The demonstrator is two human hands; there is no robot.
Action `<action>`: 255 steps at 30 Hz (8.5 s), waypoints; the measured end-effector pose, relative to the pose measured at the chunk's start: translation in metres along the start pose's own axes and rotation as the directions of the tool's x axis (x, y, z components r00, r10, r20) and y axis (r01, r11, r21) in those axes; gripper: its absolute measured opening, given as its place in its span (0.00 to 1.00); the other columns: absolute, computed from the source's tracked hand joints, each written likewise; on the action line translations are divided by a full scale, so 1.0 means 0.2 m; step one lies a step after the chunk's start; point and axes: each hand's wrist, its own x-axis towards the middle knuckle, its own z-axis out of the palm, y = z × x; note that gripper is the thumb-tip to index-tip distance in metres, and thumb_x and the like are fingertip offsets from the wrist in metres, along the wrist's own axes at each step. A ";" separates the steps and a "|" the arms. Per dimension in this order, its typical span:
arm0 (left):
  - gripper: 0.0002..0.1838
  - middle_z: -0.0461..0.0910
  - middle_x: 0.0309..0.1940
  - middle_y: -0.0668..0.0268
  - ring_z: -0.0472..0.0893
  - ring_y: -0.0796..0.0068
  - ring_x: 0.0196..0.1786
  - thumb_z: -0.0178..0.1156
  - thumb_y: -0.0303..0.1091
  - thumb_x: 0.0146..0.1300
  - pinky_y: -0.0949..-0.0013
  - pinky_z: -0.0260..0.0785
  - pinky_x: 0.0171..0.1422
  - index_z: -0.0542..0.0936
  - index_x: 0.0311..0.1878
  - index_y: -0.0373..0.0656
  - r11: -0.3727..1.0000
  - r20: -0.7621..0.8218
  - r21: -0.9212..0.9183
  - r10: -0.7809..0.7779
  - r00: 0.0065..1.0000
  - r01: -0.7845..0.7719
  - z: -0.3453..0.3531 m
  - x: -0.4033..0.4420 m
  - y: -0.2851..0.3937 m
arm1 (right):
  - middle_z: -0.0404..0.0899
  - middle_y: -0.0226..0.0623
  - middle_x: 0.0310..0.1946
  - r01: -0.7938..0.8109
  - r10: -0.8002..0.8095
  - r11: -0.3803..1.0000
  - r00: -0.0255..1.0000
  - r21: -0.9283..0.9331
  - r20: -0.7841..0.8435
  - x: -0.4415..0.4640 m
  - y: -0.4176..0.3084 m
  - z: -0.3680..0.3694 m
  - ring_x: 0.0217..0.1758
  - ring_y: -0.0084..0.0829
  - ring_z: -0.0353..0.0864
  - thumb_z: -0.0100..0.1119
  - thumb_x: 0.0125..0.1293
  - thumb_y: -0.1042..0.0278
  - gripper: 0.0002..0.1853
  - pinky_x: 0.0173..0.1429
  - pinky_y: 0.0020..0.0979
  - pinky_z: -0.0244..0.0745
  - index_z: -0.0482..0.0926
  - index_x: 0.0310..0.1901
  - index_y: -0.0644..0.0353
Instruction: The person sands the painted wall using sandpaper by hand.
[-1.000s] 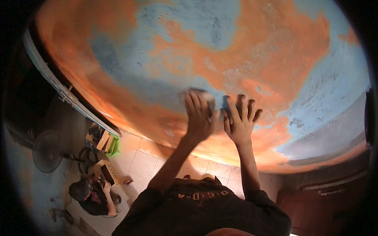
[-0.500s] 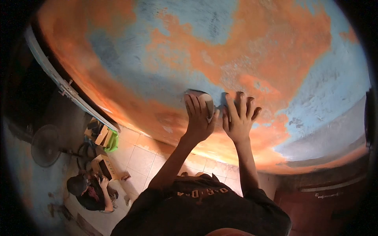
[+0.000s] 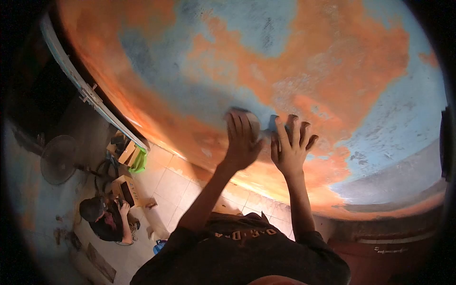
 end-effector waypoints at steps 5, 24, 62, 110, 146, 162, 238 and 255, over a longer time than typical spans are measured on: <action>0.50 0.36 0.73 0.27 0.35 0.18 0.74 0.55 0.52 0.68 0.29 0.33 0.75 0.41 0.74 0.24 0.984 -0.105 0.167 0.074 0.992 -0.056 -0.31 0.38 -0.23 | 0.60 0.40 0.74 -0.031 0.029 0.999 0.998 0.037 0.056 0.01 -0.03 -0.02 0.75 0.52 0.54 0.64 0.58 0.59 0.32 0.75 0.61 0.31 0.73 0.68 0.34; 0.52 0.52 0.78 0.52 0.49 0.44 0.79 0.33 0.77 0.64 0.39 0.34 0.78 0.58 0.77 0.40 0.820 0.312 -0.143 0.568 0.761 -0.554 -0.79 0.55 -0.52 | 0.65 0.55 0.69 -0.083 0.111 0.965 0.989 0.248 -0.099 0.35 -0.83 0.23 0.72 0.50 0.67 0.64 0.52 0.75 0.40 0.77 0.57 0.47 0.63 0.69 0.66; 0.30 0.35 0.81 0.50 0.19 0.42 0.79 0.50 0.51 0.71 0.39 -0.01 0.70 0.70 0.72 0.48 0.804 0.268 -0.061 0.584 0.766 -0.591 -0.42 0.27 -0.48 | 0.52 0.60 0.74 -0.813 0.722 0.583 0.513 0.008 -0.464 0.13 -0.46 0.15 0.76 0.60 0.53 0.55 0.67 0.75 0.32 0.77 0.52 0.50 0.60 0.73 0.62; 0.35 0.49 0.73 0.30 0.57 0.37 0.74 0.56 0.37 0.70 0.38 0.36 0.75 0.57 0.75 0.31 0.833 0.142 0.013 0.546 0.826 -0.553 0.02 0.28 0.97 | 0.47 0.53 0.78 -0.727 0.711 0.683 0.638 0.074 -0.297 0.02 0.63 -1.06 0.81 0.54 0.45 0.59 0.61 0.69 0.44 0.77 0.57 0.46 0.49 0.77 0.62; 0.39 0.20 0.77 0.38 0.11 0.24 0.72 0.52 0.52 0.72 0.24 0.07 0.66 0.56 0.77 0.38 0.838 0.100 0.231 0.484 0.869 -0.494 0.72 0.11 1.60 | 0.45 0.61 0.77 -0.597 0.596 0.802 0.801 -0.007 -0.054 -0.41 1.38 -1.36 0.81 0.59 0.39 0.56 0.64 0.66 0.41 0.80 0.54 0.37 0.50 0.75 0.70; 0.48 0.08 0.70 0.29 0.11 0.18 0.69 0.52 0.48 0.73 0.18 0.19 0.66 0.33 0.79 0.38 0.990 0.315 -0.118 0.116 0.942 -0.083 1.03 -0.11 2.49 | 0.55 0.57 0.74 -0.355 0.354 0.934 0.916 0.031 -0.188 -0.51 2.19 -1.85 0.77 0.62 0.51 0.60 0.56 0.63 0.43 0.76 0.60 0.46 0.58 0.74 0.64; 0.30 0.42 0.76 0.32 0.39 0.25 0.77 0.43 0.34 0.75 0.39 0.42 0.78 0.55 0.74 0.28 0.997 -0.286 -0.060 0.034 0.958 -0.053 1.15 0.15 2.48 | 0.77 0.25 0.63 0.252 -0.270 0.963 0.914 -0.098 -0.301 -0.53 2.38 -1.51 0.71 0.32 0.68 0.49 0.64 0.62 0.17 0.76 0.43 0.49 0.86 0.49 0.39; 0.36 0.31 0.74 0.27 0.35 0.27 0.78 0.50 0.40 0.75 0.38 0.40 0.78 0.48 0.78 0.39 0.995 -0.278 0.097 0.004 0.960 0.023 1.11 0.18 2.41 | 0.78 0.27 0.62 0.261 -0.281 0.960 0.909 -0.105 -0.308 -0.53 2.39 -1.48 0.71 0.34 0.68 0.51 0.60 0.64 0.18 0.71 0.44 0.55 0.87 0.47 0.42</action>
